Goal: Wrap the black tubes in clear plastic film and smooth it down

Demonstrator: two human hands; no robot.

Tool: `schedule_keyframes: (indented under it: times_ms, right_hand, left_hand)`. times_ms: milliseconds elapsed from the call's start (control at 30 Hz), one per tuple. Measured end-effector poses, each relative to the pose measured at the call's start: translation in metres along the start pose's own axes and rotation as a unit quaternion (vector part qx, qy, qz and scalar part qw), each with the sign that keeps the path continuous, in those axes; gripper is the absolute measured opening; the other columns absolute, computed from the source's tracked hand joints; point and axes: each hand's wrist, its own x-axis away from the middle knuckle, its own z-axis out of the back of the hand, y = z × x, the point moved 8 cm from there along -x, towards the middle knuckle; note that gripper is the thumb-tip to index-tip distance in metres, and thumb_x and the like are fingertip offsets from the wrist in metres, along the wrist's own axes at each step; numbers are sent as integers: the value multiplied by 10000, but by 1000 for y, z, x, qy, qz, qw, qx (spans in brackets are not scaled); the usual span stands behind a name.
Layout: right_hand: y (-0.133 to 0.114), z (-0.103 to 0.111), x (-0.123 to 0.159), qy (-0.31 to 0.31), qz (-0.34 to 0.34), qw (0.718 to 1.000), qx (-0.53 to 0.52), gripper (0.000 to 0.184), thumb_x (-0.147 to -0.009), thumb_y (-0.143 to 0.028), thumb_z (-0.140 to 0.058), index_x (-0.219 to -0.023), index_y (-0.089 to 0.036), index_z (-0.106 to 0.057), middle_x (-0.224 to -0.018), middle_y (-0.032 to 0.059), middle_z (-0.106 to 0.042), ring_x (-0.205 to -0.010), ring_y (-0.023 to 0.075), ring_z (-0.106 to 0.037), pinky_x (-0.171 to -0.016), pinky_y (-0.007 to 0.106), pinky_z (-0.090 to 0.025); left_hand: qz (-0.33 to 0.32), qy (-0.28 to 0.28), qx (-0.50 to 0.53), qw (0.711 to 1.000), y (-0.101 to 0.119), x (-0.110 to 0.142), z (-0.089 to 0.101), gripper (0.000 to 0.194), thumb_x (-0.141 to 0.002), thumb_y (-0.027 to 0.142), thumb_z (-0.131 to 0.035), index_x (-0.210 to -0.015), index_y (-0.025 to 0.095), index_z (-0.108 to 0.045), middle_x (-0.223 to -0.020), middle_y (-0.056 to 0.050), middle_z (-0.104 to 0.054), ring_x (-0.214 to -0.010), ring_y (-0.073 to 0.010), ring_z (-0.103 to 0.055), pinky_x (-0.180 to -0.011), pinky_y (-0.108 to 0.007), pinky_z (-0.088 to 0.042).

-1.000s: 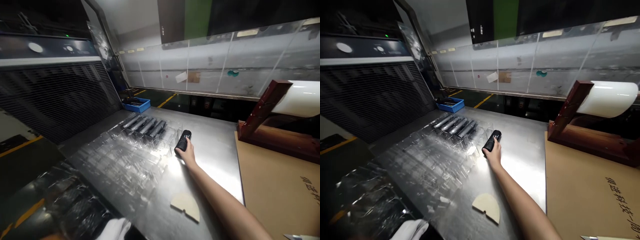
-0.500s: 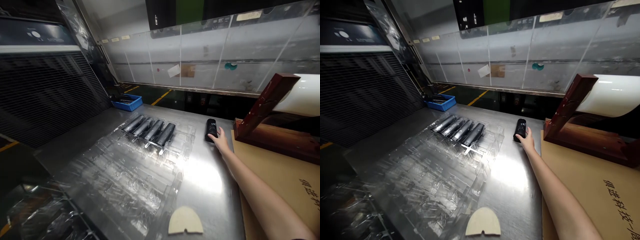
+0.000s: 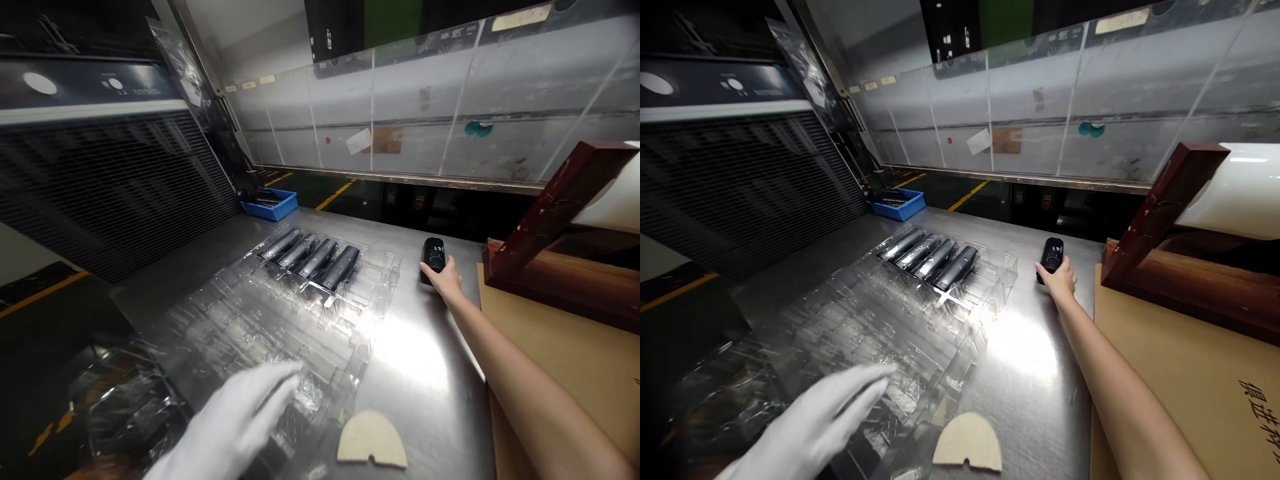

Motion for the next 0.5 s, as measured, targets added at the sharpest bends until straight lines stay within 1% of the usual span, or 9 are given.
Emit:
schedule_keyframes:
  times_ms: [67,100,167,200,233,267,333,433,500]
  right_hand:
    - [-1,-5,-4,-17,-10,1000,-3,974,-654,-527,-647,-1431,-111,-233,-1369,244,-423,-1296,416,-340,-1039,546,-292]
    - [-2,-8,-7,-33,-4,999,-9,934,-657,-491,-652,-1419,-115,-266,-1334,233,-463,-1256,400,-403,-1022,527,-328]
    - [-9,-16,-12,-73,30,997,-27,833,-642,-404,-671,-1375,-152,-364,-1278,179,-522,-1187,351,-489,-999,474,-383]
    - [-14,-20,-14,-93,54,993,-37,782,-622,-357,-683,-1336,-171,-425,-1265,151,-533,-1178,331,-499,-999,453,-391]
    - [-20,-25,-17,-112,78,990,-45,732,-600,-313,-692,-1290,-183,-484,-1261,129,-533,-1184,319,-494,-1007,438,-389]
    - [-25,-30,-19,-128,100,985,-53,684,-583,-279,-697,-1242,-187,-535,-1262,117,-527,-1196,311,-484,-1016,427,-384]
    - [-36,-43,-25,-154,128,977,-66,600,-589,-245,-698,-1175,-176,-591,-1271,116,-506,-1203,299,-474,-1019,424,-382]
    - [-49,-66,-33,-185,146,968,-87,519,-680,-247,-682,-1180,-153,-580,-1268,124,-504,-1146,265,-520,-983,444,-417]
    - [-58,-83,-37,-202,159,961,-104,515,-738,-251,-666,-1227,-156,-537,-1265,119,-518,-1119,245,-542,-968,444,-433]
  left_hand:
    - [3,13,-17,1000,-2,-54,1,366,-941,375,-360,-1224,289,-575,-1161,10,-681,-1068,-163,-619,-934,-274,-496]
    - [8,27,-35,999,-5,-81,-1,375,-939,385,-378,-1232,249,-567,-1168,-21,-672,-1073,-171,-609,-969,-298,-467]
    - [22,48,-73,996,-12,-129,-9,383,-924,368,-439,-1239,185,-555,-1218,-80,-633,-1144,-200,-554,-1081,-367,-340]
    - [33,52,-89,994,-18,-149,-13,387,-914,358,-470,-1240,166,-549,-1236,-102,-616,-1174,-222,-528,-1097,-415,-303]
    - [46,51,-104,992,-24,-165,-18,395,-899,357,-505,-1234,152,-544,-1230,-116,-610,-1182,-244,-519,-1078,-465,-312]
    - [58,43,-115,991,-29,-178,-23,400,-886,370,-533,-1223,154,-543,-1218,-116,-607,-1154,-254,-538,-1035,-500,-353]
    - [80,27,-134,987,-38,-194,-29,400,-876,390,-553,-1202,160,-546,-1180,-105,-612,-1077,-253,-580,-941,-505,-432]
    - [97,3,-155,983,-43,-202,-33,374,-880,406,-544,-1165,164,-563,-1127,-89,-623,-993,-230,-608,-872,-468,-480]
    - [102,-10,-168,980,-43,-204,-36,374,-883,407,-538,-1170,168,-559,-1119,-87,-623,-980,-225,-610,-862,-460,-486]
